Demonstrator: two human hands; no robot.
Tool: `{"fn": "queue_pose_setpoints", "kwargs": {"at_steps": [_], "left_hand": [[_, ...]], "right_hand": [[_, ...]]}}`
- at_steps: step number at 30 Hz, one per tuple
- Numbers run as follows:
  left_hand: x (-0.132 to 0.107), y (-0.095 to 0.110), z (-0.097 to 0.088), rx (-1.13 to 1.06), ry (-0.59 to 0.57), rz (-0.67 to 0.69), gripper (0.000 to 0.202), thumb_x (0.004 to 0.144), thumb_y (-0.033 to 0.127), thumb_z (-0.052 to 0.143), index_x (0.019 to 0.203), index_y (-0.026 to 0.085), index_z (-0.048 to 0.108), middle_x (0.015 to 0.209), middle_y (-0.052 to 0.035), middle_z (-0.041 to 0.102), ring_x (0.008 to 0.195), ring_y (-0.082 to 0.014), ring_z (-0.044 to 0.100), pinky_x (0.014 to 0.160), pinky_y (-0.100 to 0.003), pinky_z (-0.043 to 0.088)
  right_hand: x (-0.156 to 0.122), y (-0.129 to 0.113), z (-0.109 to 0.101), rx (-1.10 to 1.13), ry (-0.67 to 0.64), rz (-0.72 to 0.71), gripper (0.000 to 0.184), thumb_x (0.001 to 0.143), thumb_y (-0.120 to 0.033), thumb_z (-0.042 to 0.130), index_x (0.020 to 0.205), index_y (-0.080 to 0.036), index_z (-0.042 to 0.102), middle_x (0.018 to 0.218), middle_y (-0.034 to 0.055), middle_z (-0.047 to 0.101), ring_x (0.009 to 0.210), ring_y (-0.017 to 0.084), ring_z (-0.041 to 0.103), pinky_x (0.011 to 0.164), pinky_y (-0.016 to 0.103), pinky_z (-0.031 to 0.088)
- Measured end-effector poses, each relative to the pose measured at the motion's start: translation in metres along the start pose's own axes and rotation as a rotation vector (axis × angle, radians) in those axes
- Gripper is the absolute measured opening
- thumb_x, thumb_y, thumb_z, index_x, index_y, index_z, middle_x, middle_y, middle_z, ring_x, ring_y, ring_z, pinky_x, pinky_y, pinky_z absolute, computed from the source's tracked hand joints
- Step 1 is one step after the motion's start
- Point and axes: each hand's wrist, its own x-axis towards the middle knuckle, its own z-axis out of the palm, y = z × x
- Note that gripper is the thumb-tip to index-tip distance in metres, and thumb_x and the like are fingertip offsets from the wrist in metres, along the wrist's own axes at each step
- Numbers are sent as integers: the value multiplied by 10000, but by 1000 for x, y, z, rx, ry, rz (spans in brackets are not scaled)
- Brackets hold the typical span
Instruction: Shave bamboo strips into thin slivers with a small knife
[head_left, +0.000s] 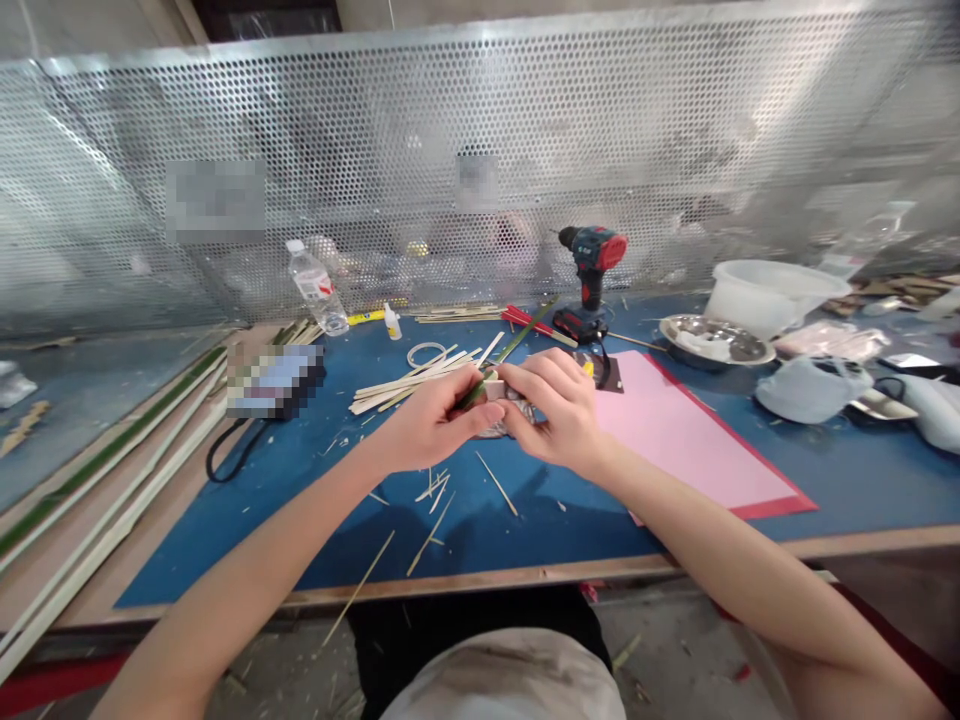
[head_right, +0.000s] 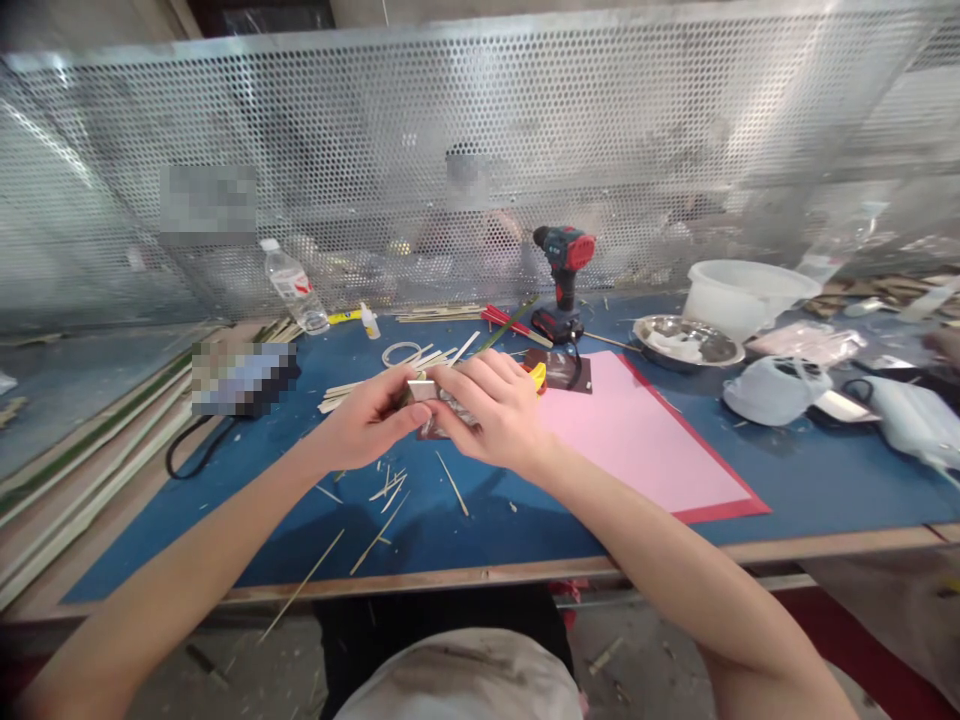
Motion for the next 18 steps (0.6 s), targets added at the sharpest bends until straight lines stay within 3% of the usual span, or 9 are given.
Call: {"fn": "queue_pose_setpoints", "kwargs": {"at_steps": [9, 18], "left_hand": [[4, 3, 5, 45, 62, 56, 264, 1010, 401, 629, 895, 200, 505, 740, 31, 433, 637, -99, 411, 540, -234, 346], [6, 4, 10, 35, 119, 39, 330, 1007, 424, 632, 823, 204, 470, 696, 43, 377, 598, -93, 350, 502, -235, 274]], "right_hand": [[-4, 3, 1, -43, -41, 7, 397, 958, -258, 633, 1352, -242, 593, 982, 55, 726, 869, 221, 633, 778, 402, 492], [-2, 2, -1, -54, -40, 65, 328, 960, -266, 631, 1287, -241, 636, 962, 53, 718, 839, 210, 617, 754, 385, 479]]}}
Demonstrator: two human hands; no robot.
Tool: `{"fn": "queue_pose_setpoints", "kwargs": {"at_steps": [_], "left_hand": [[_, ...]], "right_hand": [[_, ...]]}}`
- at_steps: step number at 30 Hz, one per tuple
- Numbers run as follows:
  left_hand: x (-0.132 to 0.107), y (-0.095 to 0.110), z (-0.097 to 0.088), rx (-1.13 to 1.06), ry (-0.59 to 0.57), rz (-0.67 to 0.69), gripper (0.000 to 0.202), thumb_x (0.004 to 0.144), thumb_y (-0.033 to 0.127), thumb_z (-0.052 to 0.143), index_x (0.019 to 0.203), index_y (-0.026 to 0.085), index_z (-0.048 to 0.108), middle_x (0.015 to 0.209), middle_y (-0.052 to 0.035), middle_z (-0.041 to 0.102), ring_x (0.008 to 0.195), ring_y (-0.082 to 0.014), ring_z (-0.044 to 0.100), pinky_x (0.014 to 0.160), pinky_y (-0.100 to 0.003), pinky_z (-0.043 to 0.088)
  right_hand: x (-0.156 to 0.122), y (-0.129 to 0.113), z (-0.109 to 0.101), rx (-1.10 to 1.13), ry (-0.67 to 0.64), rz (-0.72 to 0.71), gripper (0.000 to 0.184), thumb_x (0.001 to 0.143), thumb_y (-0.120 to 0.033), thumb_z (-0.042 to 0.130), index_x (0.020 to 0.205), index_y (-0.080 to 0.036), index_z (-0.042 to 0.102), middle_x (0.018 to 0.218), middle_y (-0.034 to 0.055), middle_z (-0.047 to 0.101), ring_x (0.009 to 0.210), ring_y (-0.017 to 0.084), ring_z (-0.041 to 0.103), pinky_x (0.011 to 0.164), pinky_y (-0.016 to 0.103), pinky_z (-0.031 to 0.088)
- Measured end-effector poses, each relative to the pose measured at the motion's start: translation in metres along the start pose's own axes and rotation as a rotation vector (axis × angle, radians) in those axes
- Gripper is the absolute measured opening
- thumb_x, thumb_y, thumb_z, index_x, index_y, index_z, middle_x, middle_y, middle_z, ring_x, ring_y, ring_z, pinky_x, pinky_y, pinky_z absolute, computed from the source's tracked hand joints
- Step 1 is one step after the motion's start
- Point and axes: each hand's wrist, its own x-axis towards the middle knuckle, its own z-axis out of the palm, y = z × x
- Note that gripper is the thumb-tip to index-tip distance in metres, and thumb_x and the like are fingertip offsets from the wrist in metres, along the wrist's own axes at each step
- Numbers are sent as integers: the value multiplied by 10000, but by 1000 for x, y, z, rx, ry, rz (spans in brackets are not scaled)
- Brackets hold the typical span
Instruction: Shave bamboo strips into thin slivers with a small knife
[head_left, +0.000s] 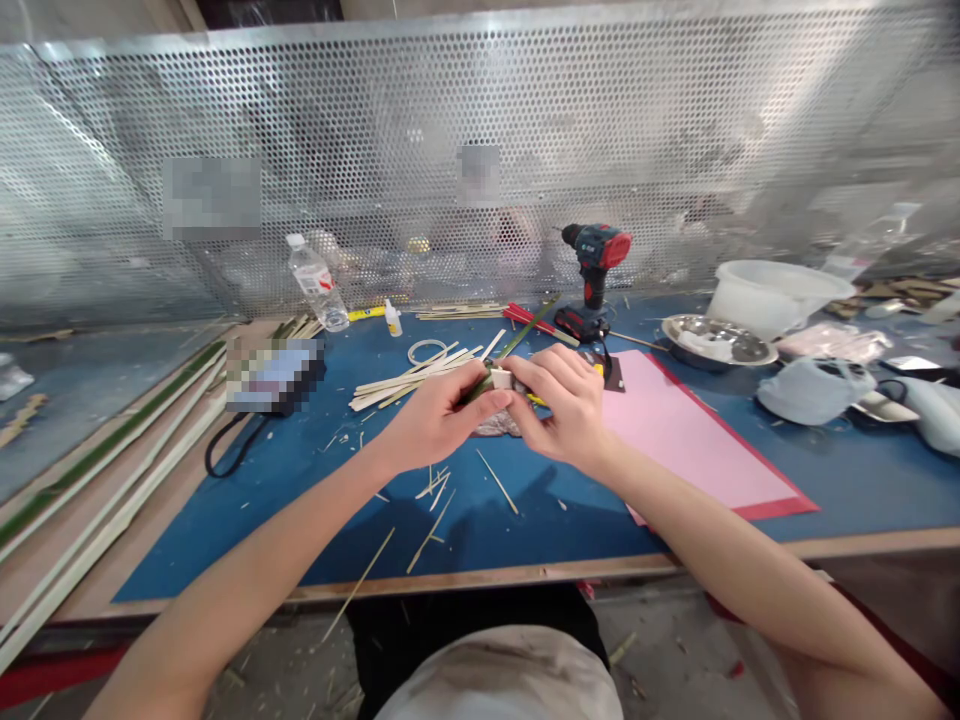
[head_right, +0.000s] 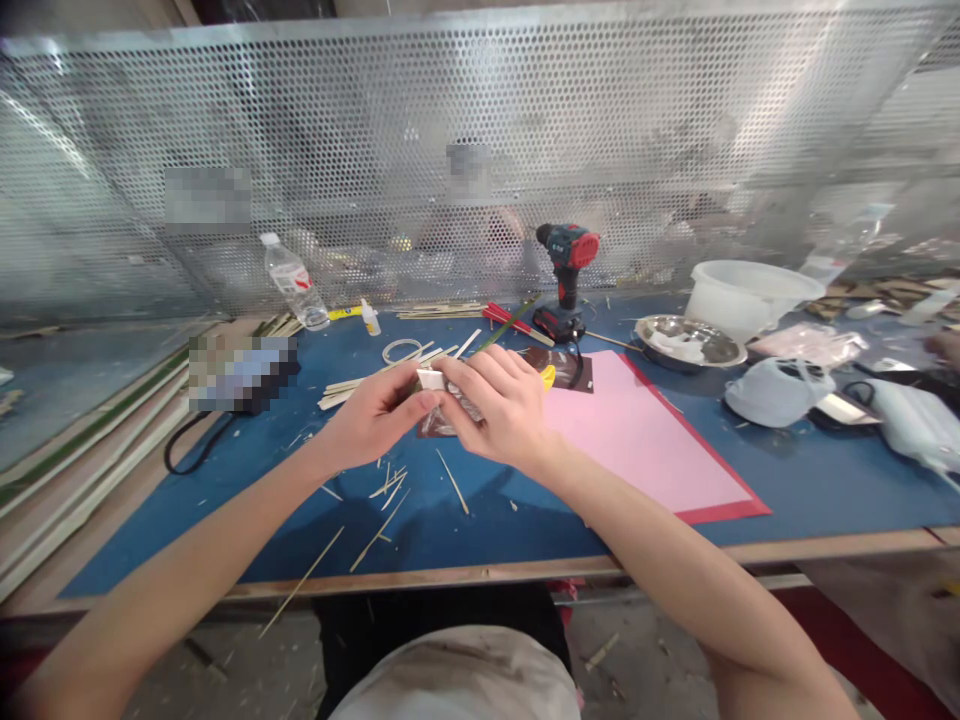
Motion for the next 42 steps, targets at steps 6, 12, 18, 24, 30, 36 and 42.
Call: {"fn": "queue_pose_setpoints", "kwargs": {"at_steps": [6, 12, 18, 24, 30, 36, 42], "left_hand": [[0, -7, -2, 17, -39, -6, 287, 997, 403, 653, 872, 202, 491, 718, 40, 407, 622, -95, 374, 531, -237, 304], [-1, -8, -4, 42, -31, -16, 261, 996, 407, 655, 917, 197, 521, 726, 39, 432, 621, -94, 392, 535, -238, 317], [2, -7, -4, 26, -15, 5, 266, 991, 411, 660, 896, 199, 529, 700, 44, 395, 604, -95, 361, 503, -233, 290], [5, -5, -7, -41, -32, -50, 282, 989, 429, 661, 891, 189, 553, 700, 43, 405, 597, -90, 358, 495, -228, 296], [7, -4, -5, -97, -29, -55, 295, 1003, 433, 650, 866, 197, 537, 604, 68, 417, 515, -76, 362, 470, -228, 290], [9, 0, -2, -118, 0, -48, 379, 1004, 467, 639, 786, 199, 483, 608, 60, 407, 527, -74, 362, 456, -221, 281], [6, 0, -2, -34, -20, -105, 358, 979, 498, 662, 863, 182, 539, 692, 44, 400, 609, -85, 362, 501, -220, 303]], "right_hand": [[-1, 0, 1, 13, -5, -27, 333, 945, -249, 636, 1277, -222, 634, 931, 48, 705, 824, 204, 608, 741, 378, 480], [0, 0, 1, 7, -25, -14, 323, 956, -263, 612, 1277, -235, 636, 933, 46, 706, 822, 206, 615, 738, 378, 482], [2, -3, 0, -68, -5, -25, 307, 961, -263, 617, 1265, -228, 645, 910, 44, 707, 812, 206, 612, 728, 374, 468], [0, -5, -1, -154, -24, -6, 304, 965, -273, 641, 1261, -204, 651, 914, 50, 703, 828, 212, 589, 739, 379, 452], [0, -6, 1, -195, -33, 12, 295, 979, -277, 630, 1264, -207, 645, 899, 48, 697, 822, 215, 567, 741, 380, 435], [2, -5, -1, -167, -28, 36, 279, 979, -266, 636, 1249, -196, 655, 904, 51, 696, 833, 208, 575, 756, 369, 453], [2, -1, -4, -77, -53, -3, 257, 977, -275, 627, 1208, -169, 666, 904, 43, 688, 818, 186, 578, 750, 353, 467]]}}
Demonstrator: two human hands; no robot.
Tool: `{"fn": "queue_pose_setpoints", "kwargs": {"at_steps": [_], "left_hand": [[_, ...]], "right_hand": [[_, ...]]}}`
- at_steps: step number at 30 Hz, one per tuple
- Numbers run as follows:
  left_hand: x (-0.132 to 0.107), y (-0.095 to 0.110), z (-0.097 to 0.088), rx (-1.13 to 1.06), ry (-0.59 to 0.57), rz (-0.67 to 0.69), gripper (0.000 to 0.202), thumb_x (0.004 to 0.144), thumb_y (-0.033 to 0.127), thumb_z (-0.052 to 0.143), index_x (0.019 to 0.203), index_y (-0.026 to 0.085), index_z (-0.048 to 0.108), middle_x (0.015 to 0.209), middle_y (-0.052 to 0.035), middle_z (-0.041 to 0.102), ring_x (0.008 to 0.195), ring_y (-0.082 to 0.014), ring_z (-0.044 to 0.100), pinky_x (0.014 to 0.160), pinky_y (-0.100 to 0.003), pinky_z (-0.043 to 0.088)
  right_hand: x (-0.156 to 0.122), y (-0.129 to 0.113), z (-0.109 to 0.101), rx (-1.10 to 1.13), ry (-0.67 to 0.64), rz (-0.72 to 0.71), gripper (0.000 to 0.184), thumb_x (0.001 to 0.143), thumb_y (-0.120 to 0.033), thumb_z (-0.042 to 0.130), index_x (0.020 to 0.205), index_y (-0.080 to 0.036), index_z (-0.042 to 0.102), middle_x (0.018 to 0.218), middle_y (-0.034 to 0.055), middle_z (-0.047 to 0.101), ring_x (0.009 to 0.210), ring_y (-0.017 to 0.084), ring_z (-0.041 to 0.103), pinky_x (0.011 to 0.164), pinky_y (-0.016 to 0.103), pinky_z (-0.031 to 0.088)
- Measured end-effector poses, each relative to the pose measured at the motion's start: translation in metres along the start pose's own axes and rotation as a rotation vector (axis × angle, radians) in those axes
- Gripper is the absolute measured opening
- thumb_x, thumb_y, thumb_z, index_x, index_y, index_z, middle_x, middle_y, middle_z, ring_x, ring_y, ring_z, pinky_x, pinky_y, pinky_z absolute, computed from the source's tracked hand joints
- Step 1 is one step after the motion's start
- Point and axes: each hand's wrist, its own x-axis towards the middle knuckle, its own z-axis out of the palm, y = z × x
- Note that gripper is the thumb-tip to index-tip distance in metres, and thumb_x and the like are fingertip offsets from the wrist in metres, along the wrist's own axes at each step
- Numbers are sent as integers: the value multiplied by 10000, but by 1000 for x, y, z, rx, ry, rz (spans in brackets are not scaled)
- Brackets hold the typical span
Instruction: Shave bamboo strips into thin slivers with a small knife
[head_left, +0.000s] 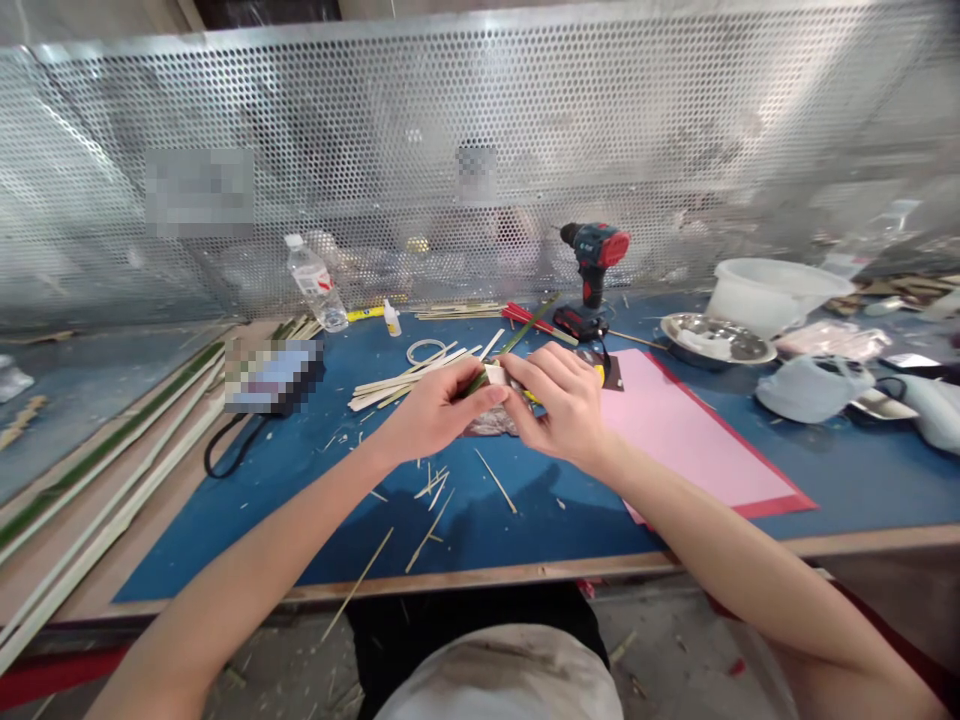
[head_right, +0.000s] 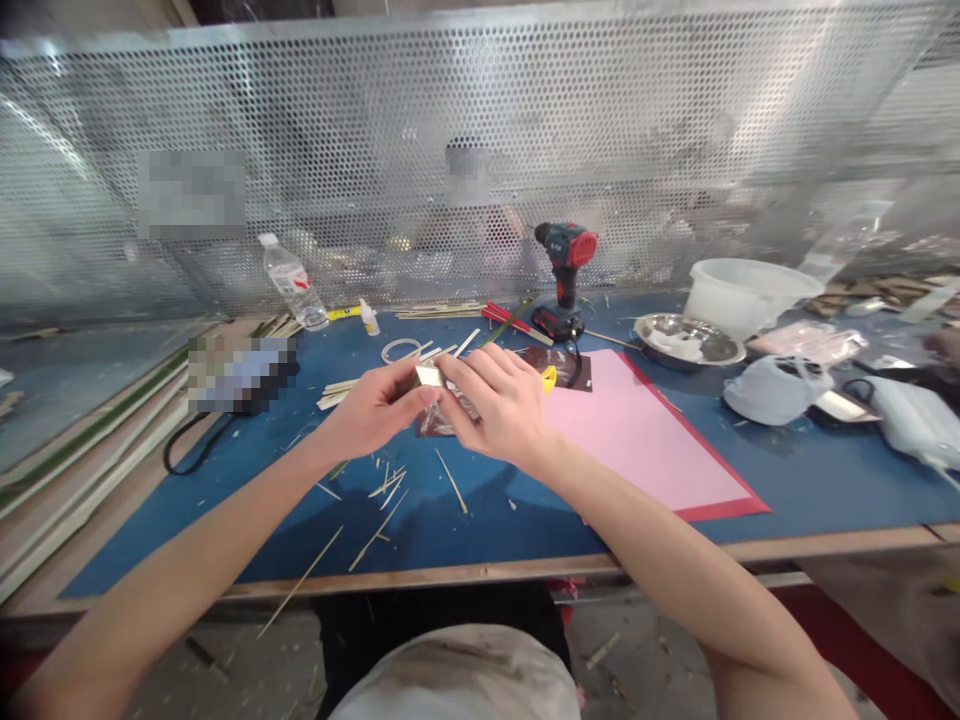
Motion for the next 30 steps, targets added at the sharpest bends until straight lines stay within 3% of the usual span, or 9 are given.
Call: {"fn": "queue_pose_setpoints", "kwargs": {"at_steps": [17, 25, 30], "left_hand": [[-1, -4, 0, 11, 1, 29, 320, 987, 478, 656, 922, 174, 579, 724, 35, 427, 649, -94, 382, 540, -221, 318], [2, 0, 2, -41, 51, 0, 398, 986, 498, 654, 798, 187, 493, 661, 56, 363, 585, -78, 332, 494, -222, 273], [0, 1, 3, -20, 54, -14, 423, 964, 504, 685, 775, 187, 480, 663, 58, 354, 584, -73, 326, 494, -221, 268]], "right_hand": [[-1, -1, 0, -24, 22, -18, 260, 974, -274, 624, 1209, -172, 672, 899, 43, 686, 812, 187, 582, 729, 355, 462], [0, -5, -1, -159, -11, 39, 292, 983, -298, 624, 1238, -171, 690, 891, 41, 688, 831, 194, 584, 748, 361, 450], [1, -2, -2, -80, -26, 32, 270, 990, -298, 608, 1213, -173, 694, 898, 38, 691, 819, 182, 580, 744, 349, 463]]}}
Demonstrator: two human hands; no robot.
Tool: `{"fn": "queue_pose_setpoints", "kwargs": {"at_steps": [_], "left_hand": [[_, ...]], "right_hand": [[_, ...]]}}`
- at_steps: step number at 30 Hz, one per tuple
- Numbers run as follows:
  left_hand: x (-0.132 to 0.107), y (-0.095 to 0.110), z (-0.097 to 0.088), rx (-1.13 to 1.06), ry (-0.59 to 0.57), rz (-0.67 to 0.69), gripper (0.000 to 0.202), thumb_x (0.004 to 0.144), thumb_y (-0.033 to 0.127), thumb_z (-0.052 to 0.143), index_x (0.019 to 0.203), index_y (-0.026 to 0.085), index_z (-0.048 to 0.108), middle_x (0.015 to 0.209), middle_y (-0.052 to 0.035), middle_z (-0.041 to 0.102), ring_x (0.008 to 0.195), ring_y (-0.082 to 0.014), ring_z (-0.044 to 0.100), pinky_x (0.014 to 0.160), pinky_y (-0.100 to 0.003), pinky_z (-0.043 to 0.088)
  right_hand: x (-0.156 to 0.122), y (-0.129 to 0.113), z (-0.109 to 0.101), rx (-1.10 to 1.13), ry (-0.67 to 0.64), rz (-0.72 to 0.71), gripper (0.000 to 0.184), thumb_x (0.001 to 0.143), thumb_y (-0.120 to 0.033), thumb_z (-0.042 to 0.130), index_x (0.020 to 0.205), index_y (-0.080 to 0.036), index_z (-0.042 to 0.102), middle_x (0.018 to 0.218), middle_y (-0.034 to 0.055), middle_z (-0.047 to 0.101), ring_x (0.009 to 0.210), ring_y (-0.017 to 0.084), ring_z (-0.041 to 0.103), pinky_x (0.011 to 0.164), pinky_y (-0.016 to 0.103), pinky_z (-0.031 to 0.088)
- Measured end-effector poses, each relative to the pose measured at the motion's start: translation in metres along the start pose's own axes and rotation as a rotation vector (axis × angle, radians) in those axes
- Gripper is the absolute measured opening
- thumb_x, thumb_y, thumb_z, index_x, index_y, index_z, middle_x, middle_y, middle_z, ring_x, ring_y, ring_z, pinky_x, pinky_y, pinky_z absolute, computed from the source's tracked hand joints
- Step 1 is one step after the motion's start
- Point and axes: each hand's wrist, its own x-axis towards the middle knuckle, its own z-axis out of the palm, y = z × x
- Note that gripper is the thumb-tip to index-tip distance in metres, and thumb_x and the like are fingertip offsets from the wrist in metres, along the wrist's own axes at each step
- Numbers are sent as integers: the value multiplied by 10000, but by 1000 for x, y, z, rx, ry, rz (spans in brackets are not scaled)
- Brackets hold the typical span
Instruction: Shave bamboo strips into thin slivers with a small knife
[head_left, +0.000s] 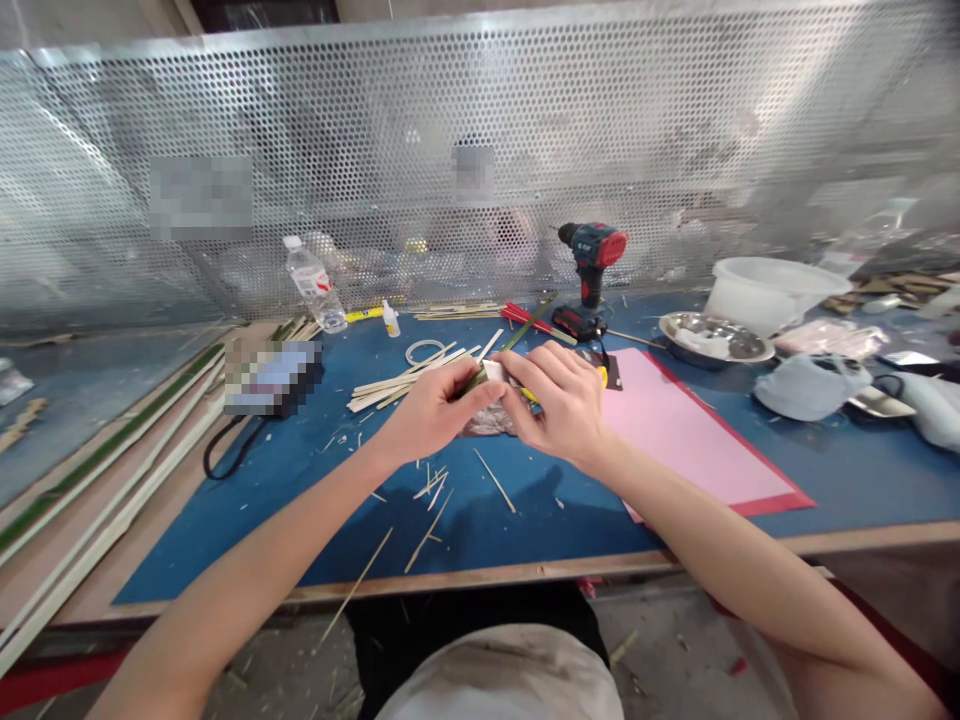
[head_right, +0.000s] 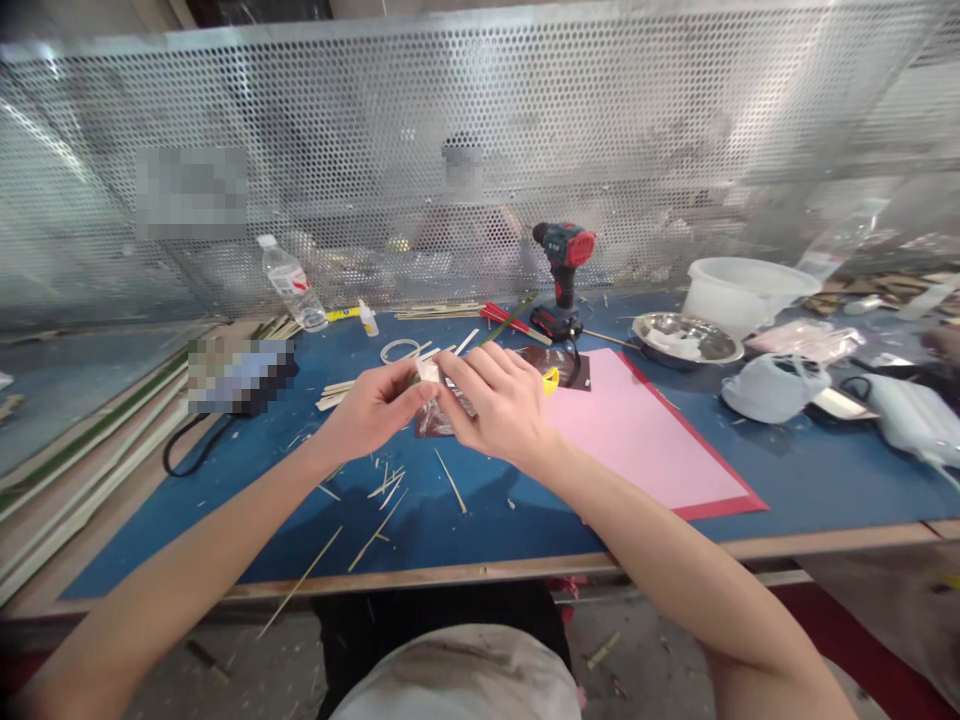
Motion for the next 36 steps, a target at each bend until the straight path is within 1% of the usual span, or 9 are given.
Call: {"fn": "queue_pose_setpoints", "kwargs": {"at_steps": [6, 12, 19, 21, 23, 25, 28, 32, 36], "left_hand": [[-1, -2, -1, 3, -37, 8, 394, 966, 515, 674, 832, 176, 524, 695, 55, 352, 609, -75, 314, 511, -224, 272], [-1, -2, 0, -8, -38, 13, 377, 978, 501, 666, 839, 173, 541, 689, 51, 381, 606, -74, 334, 506, -217, 280], [0, -2, -2, -53, -16, 12, 420, 981, 471, 676, 746, 189, 473, 618, 55, 394, 539, -67, 357, 461, -206, 286], [2, 0, -8, -113, -27, 21, 402, 1005, 490, 638, 776, 195, 490, 597, 63, 376, 501, -64, 344, 441, -203, 282], [4, 4, -15, -246, -20, 56, 379, 1028, 529, 583, 844, 202, 529, 575, 81, 319, 452, -60, 296, 413, -199, 247], [5, 9, -21, -398, 17, 100, 411, 1042, 583, 515, 877, 207, 544, 570, 94, 242, 416, -57, 228, 389, -197, 190], [6, 16, -22, -540, 80, 150, 476, 1047, 629, 450, 833, 210, 522, 587, 93, 183, 403, -52, 167, 383, -195, 144], [6, 17, -18, -599, 128, 175, 487, 1046, 626, 454, 803, 206, 499, 601, 84, 199, 412, -47, 157, 399, -196, 125], [7, 15, -18, -608, 142, 159, 490, 1033, 642, 470, 803, 210, 486, 611, 84, 171, 423, -51, 144, 406, -202, 121]], "right_hand": [[1, 2, 0, 89, 3, -30, 253, 985, -289, 601, 1180, -157, 692, 892, 42, 696, 799, 178, 577, 729, 350, 470], [1, 0, 1, 158, 7, -12, 253, 987, -276, 597, 1175, -137, 694, 895, 53, 692, 794, 178, 576, 728, 346, 478], [0, -1, 4, 158, 12, 134, 226, 1010, -280, 562, 1171, -181, 684, 912, 58, 679, 835, 188, 586, 772, 350, 490], [-1, 1, 7, 187, 26, 185, 211, 1021, -287, 546, 1152, -184, 675, 926, 63, 677, 860, 191, 589, 788, 352, 491], [-2, 3, 10, 210, 30, 216, 200, 1027, -289, 539, 1133, -182, 672, 941, 66, 680, 871, 188, 591, 790, 349, 485], [-3, 4, 12, 221, 8, 217, 200, 1028, -291, 538, 1124, -179, 673, 939, 64, 678, 870, 184, 591, 790, 343, 480], [-5, 2, 15, 219, -38, 184, 210, 1025, -294, 543, 1123, -170, 680, 895, 52, 660, 832, 176, 574, 772, 335, 469], [-7, -3, 16, 215, -71, 142, 212, 1018, -287, 557, 1135, -162, 682, 903, 49, 672, 810, 169, 561, 757, 328, 457], [-7, -4, 17, 212, -88, 145, 218, 1020, -287, 548, 1142, -165, 681, 906, 53, 674, 817, 172, 564, 756, 329, 458]]}}
